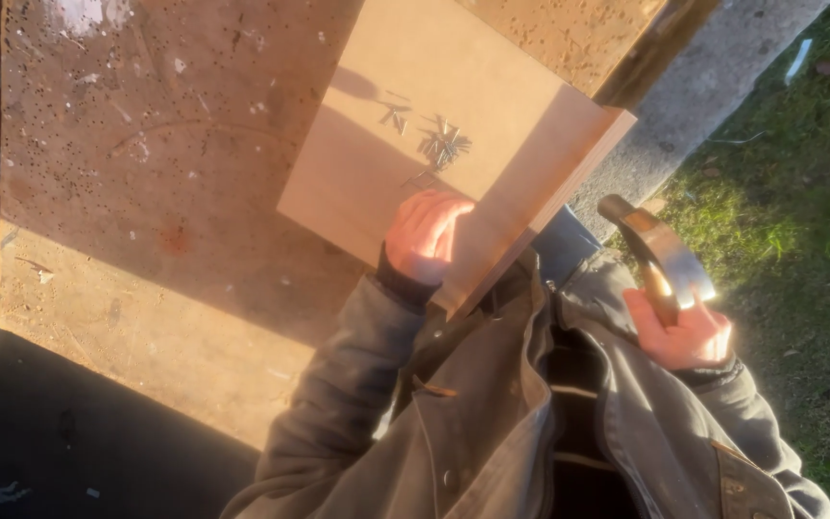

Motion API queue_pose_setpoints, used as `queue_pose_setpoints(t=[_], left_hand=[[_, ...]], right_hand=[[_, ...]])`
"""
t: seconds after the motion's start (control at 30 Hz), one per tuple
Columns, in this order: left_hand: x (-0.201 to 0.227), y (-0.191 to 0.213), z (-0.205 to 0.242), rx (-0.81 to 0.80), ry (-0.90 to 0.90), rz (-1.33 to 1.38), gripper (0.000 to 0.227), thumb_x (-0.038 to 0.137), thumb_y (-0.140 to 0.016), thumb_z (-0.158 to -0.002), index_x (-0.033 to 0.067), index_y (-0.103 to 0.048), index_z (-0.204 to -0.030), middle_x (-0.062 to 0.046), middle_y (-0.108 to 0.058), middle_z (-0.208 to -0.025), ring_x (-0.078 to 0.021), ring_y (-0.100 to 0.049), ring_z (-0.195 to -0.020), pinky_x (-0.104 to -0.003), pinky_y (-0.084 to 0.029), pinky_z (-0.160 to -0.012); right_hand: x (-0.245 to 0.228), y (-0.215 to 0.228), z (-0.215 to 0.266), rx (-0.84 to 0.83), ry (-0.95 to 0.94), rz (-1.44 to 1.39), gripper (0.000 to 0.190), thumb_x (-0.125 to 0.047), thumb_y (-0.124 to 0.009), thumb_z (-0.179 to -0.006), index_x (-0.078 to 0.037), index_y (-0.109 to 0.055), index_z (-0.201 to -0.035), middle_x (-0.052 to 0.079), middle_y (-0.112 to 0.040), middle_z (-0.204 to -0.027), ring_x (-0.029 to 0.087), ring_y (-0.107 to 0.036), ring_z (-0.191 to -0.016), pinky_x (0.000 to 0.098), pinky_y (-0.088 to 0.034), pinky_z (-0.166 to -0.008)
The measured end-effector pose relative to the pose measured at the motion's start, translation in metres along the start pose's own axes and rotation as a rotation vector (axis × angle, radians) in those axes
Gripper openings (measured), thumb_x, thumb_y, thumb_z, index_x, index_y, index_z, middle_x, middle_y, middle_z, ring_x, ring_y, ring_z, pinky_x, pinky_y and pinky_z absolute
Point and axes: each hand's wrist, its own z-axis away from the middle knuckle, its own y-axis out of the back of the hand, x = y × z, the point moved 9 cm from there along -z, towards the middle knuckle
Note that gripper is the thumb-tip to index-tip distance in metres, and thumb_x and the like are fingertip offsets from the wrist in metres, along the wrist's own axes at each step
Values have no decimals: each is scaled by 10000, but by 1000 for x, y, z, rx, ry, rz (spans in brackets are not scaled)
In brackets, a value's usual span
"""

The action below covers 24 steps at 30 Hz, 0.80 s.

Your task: The person holds a wooden drawer front on an outdoor workbench and uses a claw hammer to pull nails out of the board, working on the nails one at a time and repositioning the board between pulls. They continue extracting nails across the board and lift the board near the end.

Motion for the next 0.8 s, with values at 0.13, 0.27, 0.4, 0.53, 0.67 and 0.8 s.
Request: queue_pose_setpoints(t=[0.13,0.27,0.4,0.53,0.67,0.8], left_hand=[[-15,-29,26,-41,69,96,243,-77,-646,-905,55,-679,-1106,-92,-720,-1071,-301,-703,-1042,-430,-562,-1048],[-13,-55,34,-114,46,142,235,-78,-628,-920,35,-690,-1116,-110,-711,-1101,-313,-696,-1091,-461,-535,-1093],[-14,-71,28,-157,26,138,163,-14,-686,-916,75,-672,-1051,-23,-730,-1148,-271,-656,-1284,-551,-348,-1250],[-22,-77,17,-189,-5,111,128,63,-731,-923,123,-670,-1019,-21,-716,-1239,-252,-589,-1349,-557,-252,-1279],[-26,-88,18,-288,-53,114,111,123,-752,-913,157,-687,-997,-2,-719,-1235,-259,-567,-1358,-566,-242,-1259],[-30,-92,24,-276,-101,60,116,90,-729,-909,164,-702,-995,4,-727,-1239,-264,-571,-1365,-568,-240,-1264]], right_hand=[[18,-5,-2,-65,-120,-16,295,-159,-773,-1004,80,-742,-1174,72,-646,-644,72,-497,-389,262,-346,-387],[13,-3,-26,-89,-109,-102,320,-206,-760,-980,41,-752,-1184,62,-671,-688,80,-505,-393,254,-378,-373],[17,-6,-28,-197,-261,-52,269,-236,-774,-963,-11,-782,-1111,55,-636,-615,103,-500,-377,265,-407,-359],[31,-13,-4,-113,-253,-109,268,-226,-770,-976,-1,-759,-1121,34,-638,-642,90,-511,-400,252,-412,-367],[13,-4,21,17,-217,-119,235,-173,-793,-940,20,-748,-1068,48,-638,-616,104,-528,-398,281,-372,-377],[-44,15,10,106,-325,-265,343,-142,-681,-962,66,-657,-1234,88,-645,-805,123,-592,-576,274,-458,-476]])
